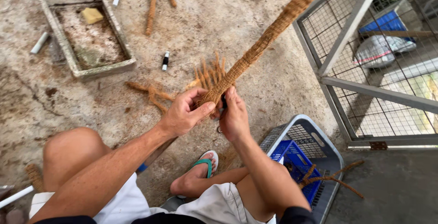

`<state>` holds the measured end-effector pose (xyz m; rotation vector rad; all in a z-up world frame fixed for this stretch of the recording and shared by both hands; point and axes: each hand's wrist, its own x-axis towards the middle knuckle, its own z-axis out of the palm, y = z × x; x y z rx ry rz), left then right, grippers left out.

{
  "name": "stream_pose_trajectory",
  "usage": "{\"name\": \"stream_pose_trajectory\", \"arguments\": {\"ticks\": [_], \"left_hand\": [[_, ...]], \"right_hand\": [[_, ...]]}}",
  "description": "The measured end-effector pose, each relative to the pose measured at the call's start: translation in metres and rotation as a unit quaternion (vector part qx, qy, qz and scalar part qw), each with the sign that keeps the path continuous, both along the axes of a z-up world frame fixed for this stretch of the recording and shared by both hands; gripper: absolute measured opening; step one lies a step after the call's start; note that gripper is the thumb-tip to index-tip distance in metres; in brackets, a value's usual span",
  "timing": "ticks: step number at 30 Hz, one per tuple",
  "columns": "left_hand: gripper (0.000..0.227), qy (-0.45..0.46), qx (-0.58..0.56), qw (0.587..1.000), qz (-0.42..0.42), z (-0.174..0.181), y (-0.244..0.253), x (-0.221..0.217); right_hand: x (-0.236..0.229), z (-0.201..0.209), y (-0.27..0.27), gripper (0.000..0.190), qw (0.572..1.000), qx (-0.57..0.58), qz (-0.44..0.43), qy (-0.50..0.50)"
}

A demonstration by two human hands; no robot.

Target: The person sits and wraps natural fiber rope around a long wooden stick. They use a small white tube to help guide and tighten the rope, then use a marker to mark a section of the wrapped rope.

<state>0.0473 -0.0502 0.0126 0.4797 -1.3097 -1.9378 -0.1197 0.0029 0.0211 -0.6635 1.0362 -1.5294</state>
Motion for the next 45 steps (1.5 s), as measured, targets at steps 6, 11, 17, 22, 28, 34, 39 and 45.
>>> {"name": "stream_pose_trajectory", "arguments": {"ticks": [6, 11, 17, 22, 28, 34, 39, 45], "left_hand": [[0.027, -0.006, -0.090, 0.992, 0.090, 0.018, -0.011, 0.035], [0.032, -0.009, -0.154, 0.971, 0.182, 0.030, -0.017, 0.059], [0.024, -0.087, -0.237, 0.939, 0.233, 0.022, -0.028, 0.081], [0.020, 0.004, -0.340, 0.898, 0.278, 0.016, -0.034, 0.084], [0.022, 0.022, -0.292, 0.919, 0.265, 0.017, -0.035, 0.085], [0.022, -0.084, -0.375, 0.845, 0.372, 0.016, -0.034, 0.078], [0.021, -0.145, -0.372, 0.812, 0.426, 0.016, -0.031, 0.064], [0.024, -0.184, -0.413, 0.762, 0.463, 0.005, -0.042, 0.056]], "right_hand": [[0.011, 0.017, -0.035, 0.036, 0.992, -0.006, 0.122, 0.021], [0.037, 0.025, -0.063, 0.029, 0.989, -0.026, 0.146, 0.012], [0.065, 0.027, -0.078, 0.034, 0.988, -0.037, 0.148, 0.002], [0.079, 0.034, -0.074, 0.037, 0.980, -0.125, 0.156, -0.013], [0.093, 0.046, -0.057, 0.022, 0.988, -0.102, 0.116, -0.027], [0.096, 0.043, -0.062, 0.013, 0.986, -0.146, 0.084, 0.014], [0.100, 0.031, -0.067, 0.018, 0.993, -0.102, 0.036, 0.041], [0.101, 0.022, -0.085, 0.015, 0.994, -0.096, -0.003, 0.058]]}}
